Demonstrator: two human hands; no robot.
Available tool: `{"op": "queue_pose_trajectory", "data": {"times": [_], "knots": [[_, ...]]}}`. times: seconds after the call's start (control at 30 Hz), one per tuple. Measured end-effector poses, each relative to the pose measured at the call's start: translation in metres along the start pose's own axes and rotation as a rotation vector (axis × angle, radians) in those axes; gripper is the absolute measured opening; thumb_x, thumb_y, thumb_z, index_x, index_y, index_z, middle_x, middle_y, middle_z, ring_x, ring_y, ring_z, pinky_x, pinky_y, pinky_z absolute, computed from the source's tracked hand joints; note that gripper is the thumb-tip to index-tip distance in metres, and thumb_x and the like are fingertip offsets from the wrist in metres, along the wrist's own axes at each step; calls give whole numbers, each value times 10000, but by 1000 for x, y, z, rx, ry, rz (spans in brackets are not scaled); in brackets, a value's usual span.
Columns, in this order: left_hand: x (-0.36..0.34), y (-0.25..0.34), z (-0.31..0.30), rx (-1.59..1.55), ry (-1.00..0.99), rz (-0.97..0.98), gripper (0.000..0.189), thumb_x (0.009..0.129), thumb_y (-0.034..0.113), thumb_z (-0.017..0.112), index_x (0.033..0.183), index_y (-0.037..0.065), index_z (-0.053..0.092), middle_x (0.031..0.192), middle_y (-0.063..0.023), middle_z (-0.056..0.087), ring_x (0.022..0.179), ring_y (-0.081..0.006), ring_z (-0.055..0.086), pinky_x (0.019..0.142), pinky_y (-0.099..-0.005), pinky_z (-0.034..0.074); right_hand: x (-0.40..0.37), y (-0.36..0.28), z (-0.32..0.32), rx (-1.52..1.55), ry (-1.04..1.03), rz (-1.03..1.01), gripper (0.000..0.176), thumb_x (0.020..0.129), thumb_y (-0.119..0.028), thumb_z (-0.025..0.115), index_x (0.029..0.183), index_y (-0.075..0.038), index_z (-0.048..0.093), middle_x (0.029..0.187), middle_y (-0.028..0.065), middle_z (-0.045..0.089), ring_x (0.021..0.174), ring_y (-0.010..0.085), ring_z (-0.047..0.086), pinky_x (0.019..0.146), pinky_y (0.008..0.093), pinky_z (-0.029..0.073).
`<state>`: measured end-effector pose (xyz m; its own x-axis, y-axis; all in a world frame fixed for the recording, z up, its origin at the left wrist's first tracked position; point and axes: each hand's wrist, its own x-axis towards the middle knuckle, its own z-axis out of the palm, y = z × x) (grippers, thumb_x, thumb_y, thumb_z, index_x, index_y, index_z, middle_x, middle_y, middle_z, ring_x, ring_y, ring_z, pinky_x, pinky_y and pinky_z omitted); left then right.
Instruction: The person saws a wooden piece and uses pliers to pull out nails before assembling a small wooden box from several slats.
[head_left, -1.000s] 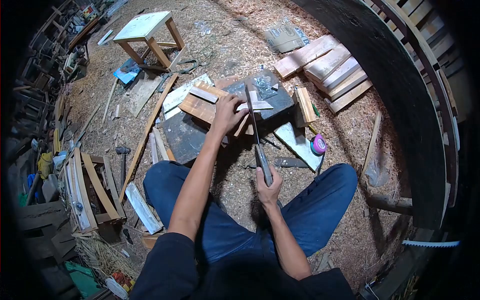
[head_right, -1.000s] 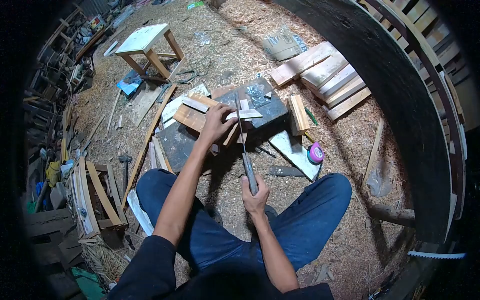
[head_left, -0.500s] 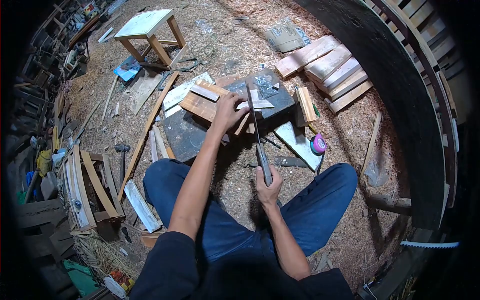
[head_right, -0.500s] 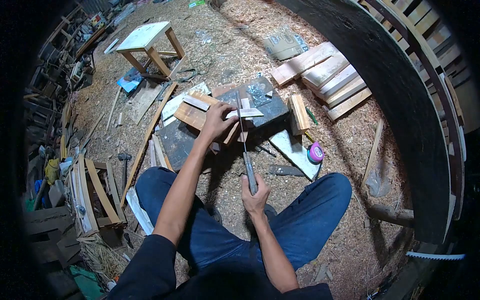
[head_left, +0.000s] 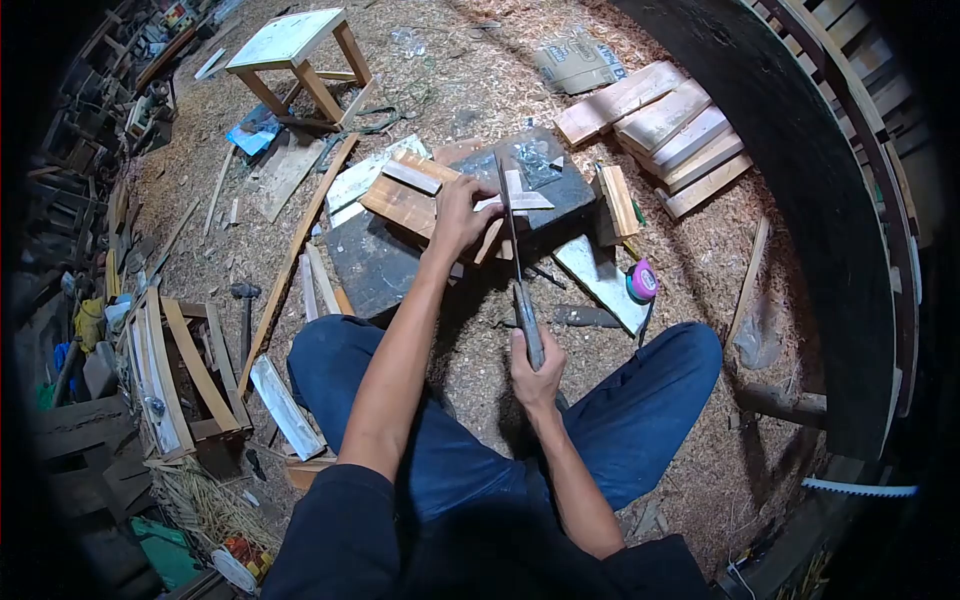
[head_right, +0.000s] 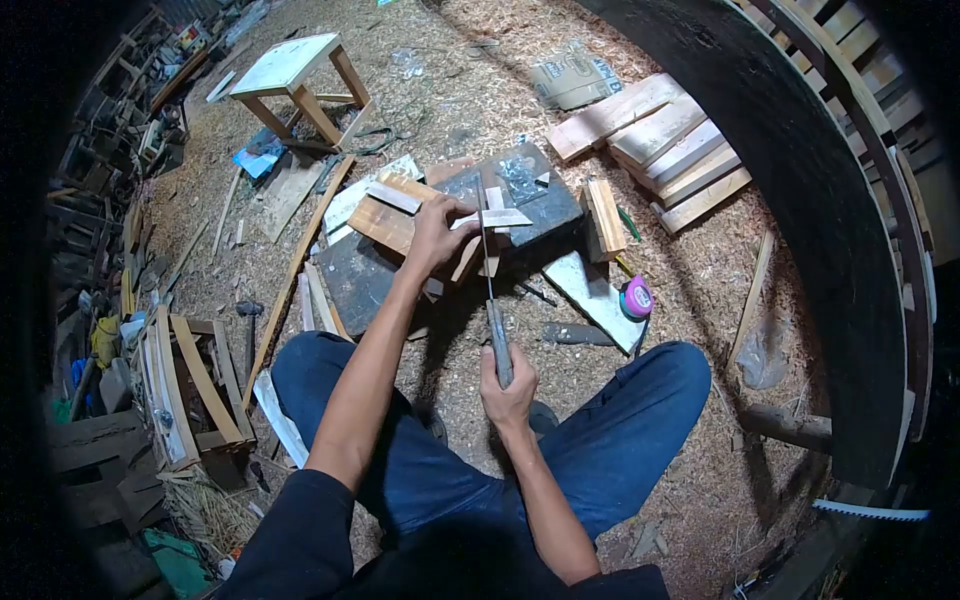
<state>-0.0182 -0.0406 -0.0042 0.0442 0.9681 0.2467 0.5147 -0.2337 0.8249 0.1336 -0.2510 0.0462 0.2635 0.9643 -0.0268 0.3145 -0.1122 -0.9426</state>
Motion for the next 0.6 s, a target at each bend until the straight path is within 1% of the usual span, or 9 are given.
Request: {"op": "queue_pose_trajectory", "data": {"times": [0.03, 0.1, 0.13, 0.23, 0.4, 0.5, 0.57, 0.6], "knots": [[1, 0, -1, 1, -1, -3, 274, 702, 203, 822, 918, 54, 743, 902, -121, 652, 898, -331, 596, 814, -411, 467, 1, -3, 1, 0, -1, 3, 276, 895, -169, 646, 708, -22, 504, 539, 79, 446, 484, 146, 436, 483, 348, 360], [2, 0, 1, 119, 6, 62, 255, 704, 198, 817, 899, 49, 743, 889, -117, 651, 888, -320, 594, 805, -418, 461, 2, -10, 3, -15, 15, -38, 256, 896, -167, 645, 727, -20, 521, 550, 82, 460, 485, 154, 440, 481, 352, 362], [2, 0, 1, 114, 17, 75, 256, 703, 197, 815, 899, 51, 743, 887, -116, 650, 877, -319, 591, 800, -419, 459, 0, -6, 7, -15, 11, -27, 243, 897, -171, 648, 745, -18, 536, 559, 86, 471, 492, 155, 445, 488, 353, 371], [2, 3, 0, 117, 1, 47, 246, 708, 198, 812, 897, 56, 743, 888, -112, 651, 877, -319, 589, 807, -416, 457, -2, -4, 10, -17, 15, -21, 250, 897, -171, 649, 736, -19, 535, 560, 85, 472, 492, 153, 443, 491, 356, 372], [2, -2, 4, 101, -2, 29, 223, 717, 195, 804, 877, 55, 737, 909, -108, 653, 889, -316, 583, 813, -415, 451, -9, -5, -7, -2, 9, 43, 284, 900, -173, 647, 702, -24, 509, 544, 78, 456, 489, 150, 431, 488, 363, 365], [2, -2, 1, 112, 8, 48, 229, 728, 189, 794, 903, 56, 730, 926, -110, 654, 901, -320, 583, 818, -418, 449, -8, -7, -4, -20, 0, 65, 298, 901, -184, 650, 693, -26, 506, 533, 68, 449, 493, 140, 427, 486, 354, 358], [2, 1, 1, 136, 29, 71, 239, 742, 183, 783, 937, 57, 723, 942, -112, 654, 914, -328, 583, 833, -421, 445, -8, -10, -1, -36, 9, -7, 311, 901, -194, 654, 687, -26, 504, 531, 57, 448, 492, 131, 417, 482, 343, 348], [0, 4, 0, 197, 32, 107, 237, 774, 153, 771, 961, 22, 707, 935, -139, 650, 909, -330, 610, 804, -407, 476, -7, -14, -2, 11, 31, -26, 333, 902, -209, 661, 677, -26, 499, 526, 49, 440, 487, 120, 400, 477, 338, 338]]}}
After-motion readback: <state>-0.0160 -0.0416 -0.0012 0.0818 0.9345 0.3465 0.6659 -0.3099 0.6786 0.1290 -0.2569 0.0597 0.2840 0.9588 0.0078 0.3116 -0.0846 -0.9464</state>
